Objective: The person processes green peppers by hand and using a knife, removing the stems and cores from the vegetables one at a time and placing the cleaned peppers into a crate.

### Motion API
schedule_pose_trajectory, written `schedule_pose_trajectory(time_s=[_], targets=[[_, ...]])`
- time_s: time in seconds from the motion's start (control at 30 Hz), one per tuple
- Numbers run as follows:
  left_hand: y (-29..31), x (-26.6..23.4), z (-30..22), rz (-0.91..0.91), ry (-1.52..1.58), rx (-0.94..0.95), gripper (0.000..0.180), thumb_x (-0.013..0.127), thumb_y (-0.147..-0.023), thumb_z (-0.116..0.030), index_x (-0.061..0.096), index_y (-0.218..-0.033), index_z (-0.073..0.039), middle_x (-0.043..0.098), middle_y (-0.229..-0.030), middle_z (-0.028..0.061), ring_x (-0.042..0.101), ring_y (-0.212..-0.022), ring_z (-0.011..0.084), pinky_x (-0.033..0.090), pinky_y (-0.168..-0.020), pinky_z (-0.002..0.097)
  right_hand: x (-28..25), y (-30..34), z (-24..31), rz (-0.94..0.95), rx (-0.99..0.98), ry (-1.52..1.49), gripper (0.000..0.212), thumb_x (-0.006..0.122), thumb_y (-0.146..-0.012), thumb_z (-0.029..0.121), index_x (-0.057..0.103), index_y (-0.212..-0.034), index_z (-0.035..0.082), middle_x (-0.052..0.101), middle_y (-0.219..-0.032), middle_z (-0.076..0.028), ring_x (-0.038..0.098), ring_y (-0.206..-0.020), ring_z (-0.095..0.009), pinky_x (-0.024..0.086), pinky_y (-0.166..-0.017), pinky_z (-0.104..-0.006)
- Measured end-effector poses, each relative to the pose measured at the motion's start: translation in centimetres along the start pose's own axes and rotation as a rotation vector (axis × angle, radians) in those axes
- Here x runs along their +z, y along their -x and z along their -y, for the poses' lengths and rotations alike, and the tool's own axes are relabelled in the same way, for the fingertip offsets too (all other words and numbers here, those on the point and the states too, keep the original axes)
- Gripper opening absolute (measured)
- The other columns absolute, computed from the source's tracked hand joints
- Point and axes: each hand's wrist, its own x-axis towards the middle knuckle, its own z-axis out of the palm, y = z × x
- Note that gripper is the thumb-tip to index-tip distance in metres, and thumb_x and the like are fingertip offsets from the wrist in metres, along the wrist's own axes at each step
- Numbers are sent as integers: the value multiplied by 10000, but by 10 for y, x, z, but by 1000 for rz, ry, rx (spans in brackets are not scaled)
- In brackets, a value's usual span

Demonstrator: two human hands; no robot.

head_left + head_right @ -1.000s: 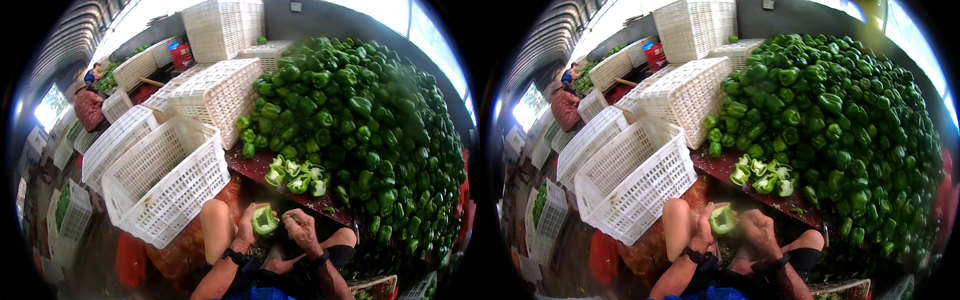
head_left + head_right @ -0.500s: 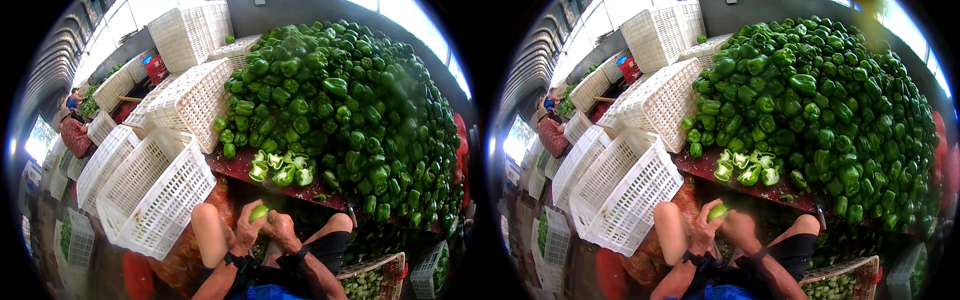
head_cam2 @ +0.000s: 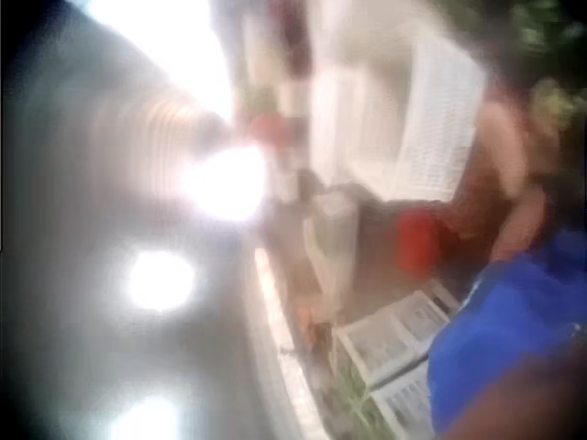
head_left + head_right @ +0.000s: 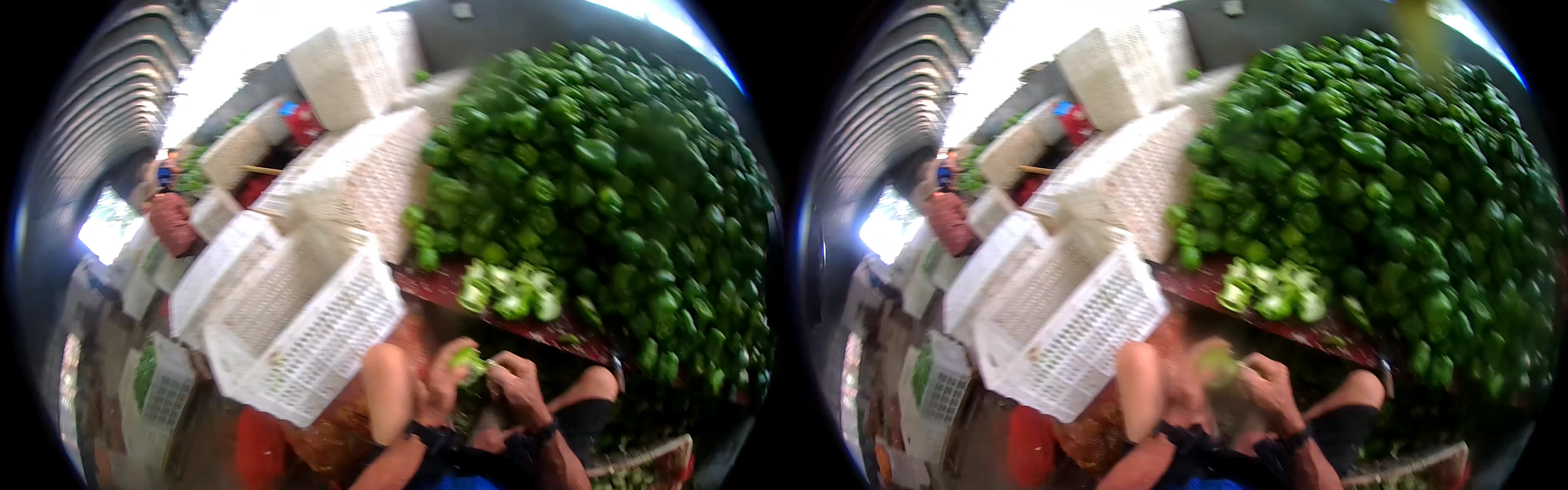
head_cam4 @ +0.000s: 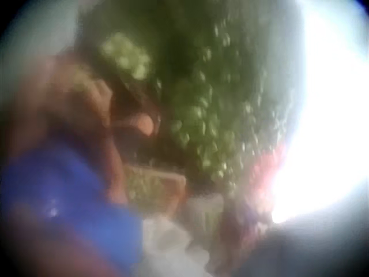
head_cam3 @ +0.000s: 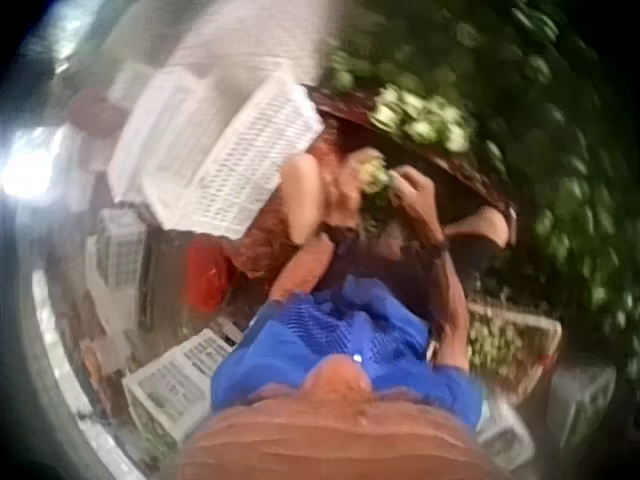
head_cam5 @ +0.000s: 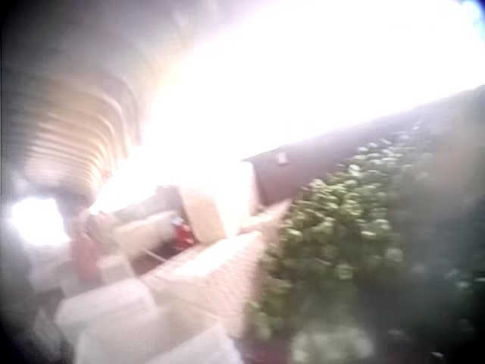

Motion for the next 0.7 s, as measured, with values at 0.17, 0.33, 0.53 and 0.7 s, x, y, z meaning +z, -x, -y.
schedule_pose_trajectory(time_s=[0.17, 0.33, 0.53, 0.7], targets=[[-9, 15, 7, 225, -329, 312, 515, 582, -842, -81, 514, -1351, -43, 508, -1347, 168, 499, -1263, 325, 368, -1092, 383, -2, -5, -10, -113, -107, 129, 254, 637, -794, 180, 655, -919, -41, 630, -749, -54, 575, -720, -105, 485, -632, -287], [0, 11, 7, 228, -318, 237, 540, 585, -826, -49, 514, -1362, -55, 509, -1336, 168, 501, -1259, 328, 391, -1069, 367, -5, -12, -29, -59, 39, 47, 209, 636, -791, 190, 643, -848, -10, 592, -723, -38, 524, -663, -94, 432, -564, -288], [-1, 22, 4, -49, -438, 370, 383, 613, -869, -70, 572, -1248, -44, 652, -1050, 83, 633, -924, 224, 532, -784, 316, -5, 4, -8, -70, -45, 144, 166, 603, -916, 158, 656, -882, 4, 615, -698, -45, 543, -618, -132, 440, -545, -293], [-2, 10, 53, -368, 77, -158, 324, 606, -932, -120, 575, -1249, -59, 651, -1020, 51, 621, -886, 164, 522, -767, 294, 9, 16, 3, -431, -425, 371, 110, 617, -929, 163, 641, -935, 56, 622, -689, -85, 588, -580, -179, 488, -545, -335]])
